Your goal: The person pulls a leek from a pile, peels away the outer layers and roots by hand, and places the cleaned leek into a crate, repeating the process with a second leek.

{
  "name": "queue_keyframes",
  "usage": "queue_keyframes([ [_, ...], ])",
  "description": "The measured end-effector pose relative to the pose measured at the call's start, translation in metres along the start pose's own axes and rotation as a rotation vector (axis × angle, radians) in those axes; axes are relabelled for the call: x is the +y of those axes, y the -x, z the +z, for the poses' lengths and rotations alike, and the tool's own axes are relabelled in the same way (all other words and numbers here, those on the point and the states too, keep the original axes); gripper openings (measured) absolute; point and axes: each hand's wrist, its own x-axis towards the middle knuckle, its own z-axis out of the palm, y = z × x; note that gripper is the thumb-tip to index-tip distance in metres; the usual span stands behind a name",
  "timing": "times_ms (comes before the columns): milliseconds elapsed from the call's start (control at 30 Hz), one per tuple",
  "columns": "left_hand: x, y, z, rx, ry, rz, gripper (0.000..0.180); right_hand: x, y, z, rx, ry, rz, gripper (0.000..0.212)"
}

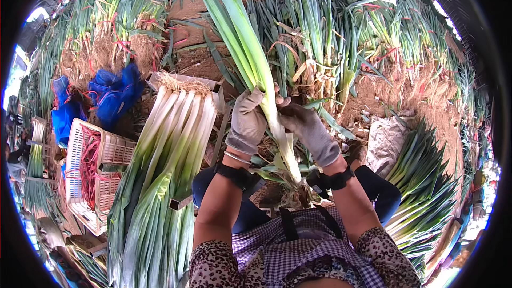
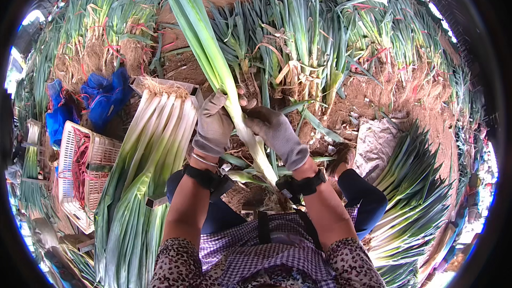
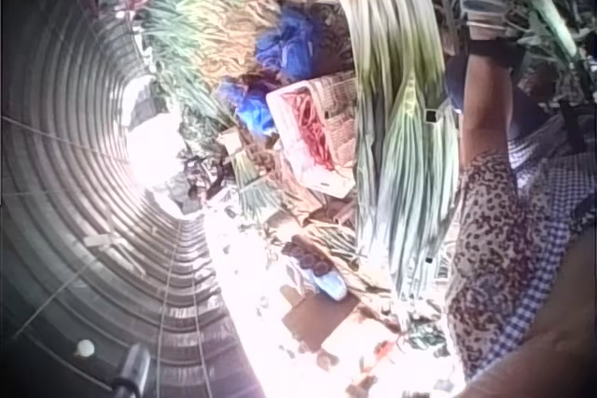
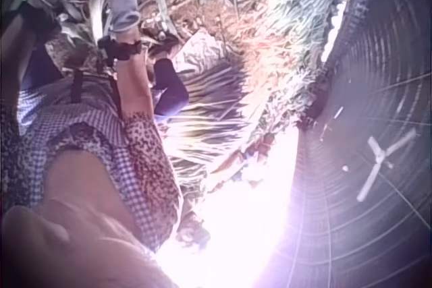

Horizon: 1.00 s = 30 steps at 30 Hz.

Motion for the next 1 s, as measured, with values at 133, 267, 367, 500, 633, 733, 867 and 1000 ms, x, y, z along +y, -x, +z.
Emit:
queue_keyframes([
  [133, -0.004, -0.004, -0.001, -0.025, 0.002, 0.028, 0.037, 0.003, -0.002, 0.007, 0.025, -0.109, -0.005, 0.026],
  [267, -0.005, -0.006, -0.004, -0.197, 0.135, -0.015, 0.038, 0.01, -0.005, 0.001, -0.047, -0.266, 0.098, 0.021],
  [367, -0.013, -0.005, -0.011, -0.203, 0.129, -0.064, 0.037, 0.018, 0.0, 0.006, 0.001, -0.181, 0.107, 0.018],
  [500, -0.013, -0.003, -0.012, -0.234, 0.184, -0.086, 0.034, 0.072, 0.01, -0.009, -0.405, 0.514, 0.511, 0.014],
  [633, -0.011, -0.005, 0.003, -0.16, 0.133, -0.075, 0.033, 0.105, 0.04, -0.02, -0.481, 0.989, 0.443, 0.028],
  [733, -0.009, -0.005, 0.0, -0.158, 0.074, 0.015, 0.032, 0.059, 0.024, -0.021, -0.128, 0.47, 0.09, 0.021],
  [867, -0.007, -0.008, -0.008, -0.132, -0.018, 0.044, 0.032, -0.021, -0.005, -0.002, -0.018, -0.066, -0.026, 0.023],
  [1000, -0.001, -0.006, -0.005, -0.109, -0.003, 0.021, 0.035, -0.035, -0.008, 0.001, 0.034, -0.142, 0.089, 0.021],
])
